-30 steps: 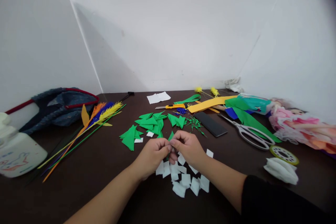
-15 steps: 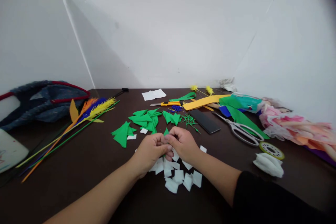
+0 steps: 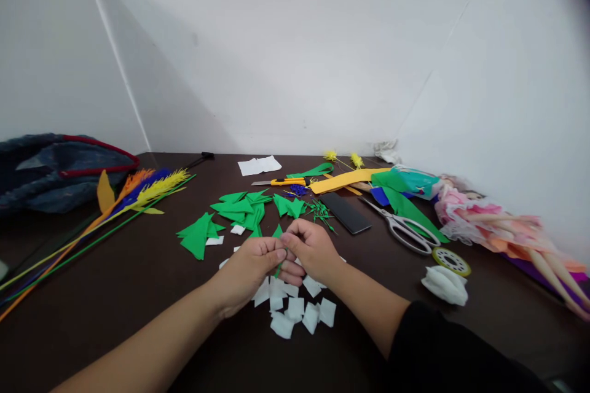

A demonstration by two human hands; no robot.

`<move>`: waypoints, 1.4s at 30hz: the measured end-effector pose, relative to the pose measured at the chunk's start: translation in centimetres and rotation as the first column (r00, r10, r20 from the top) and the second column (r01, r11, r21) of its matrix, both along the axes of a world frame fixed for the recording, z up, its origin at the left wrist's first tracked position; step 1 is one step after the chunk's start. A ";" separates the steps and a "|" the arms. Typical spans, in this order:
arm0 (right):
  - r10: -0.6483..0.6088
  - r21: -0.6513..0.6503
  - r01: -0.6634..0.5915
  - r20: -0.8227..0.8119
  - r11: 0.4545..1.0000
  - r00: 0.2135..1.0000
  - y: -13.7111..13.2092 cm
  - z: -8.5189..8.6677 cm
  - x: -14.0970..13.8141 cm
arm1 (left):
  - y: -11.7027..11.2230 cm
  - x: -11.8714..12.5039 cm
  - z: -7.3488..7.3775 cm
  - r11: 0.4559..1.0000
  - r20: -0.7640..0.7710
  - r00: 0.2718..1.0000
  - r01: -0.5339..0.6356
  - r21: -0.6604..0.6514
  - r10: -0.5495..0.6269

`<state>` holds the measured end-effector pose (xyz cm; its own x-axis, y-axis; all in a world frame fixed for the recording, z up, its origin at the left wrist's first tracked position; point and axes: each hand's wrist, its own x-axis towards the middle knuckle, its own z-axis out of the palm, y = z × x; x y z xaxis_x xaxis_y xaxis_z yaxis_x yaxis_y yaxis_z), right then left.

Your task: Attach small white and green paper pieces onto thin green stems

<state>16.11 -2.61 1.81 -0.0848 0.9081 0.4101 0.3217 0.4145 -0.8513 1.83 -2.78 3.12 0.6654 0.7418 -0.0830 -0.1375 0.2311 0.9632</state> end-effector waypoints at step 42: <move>0.087 -0.016 -0.085 0.234 0.996 0.968 0.0 -0.2 0.6 | 0.9 -2.5 0.2 0.613 -0.509 0.761 0.189 0.767 0.402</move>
<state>16.68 -2.58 1.62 -0.2556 0.8956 0.3640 0.4757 0.4443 -0.7592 -0.70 -1.86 3.32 0.5953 0.7787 0.1980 0.5367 -0.5688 0.6232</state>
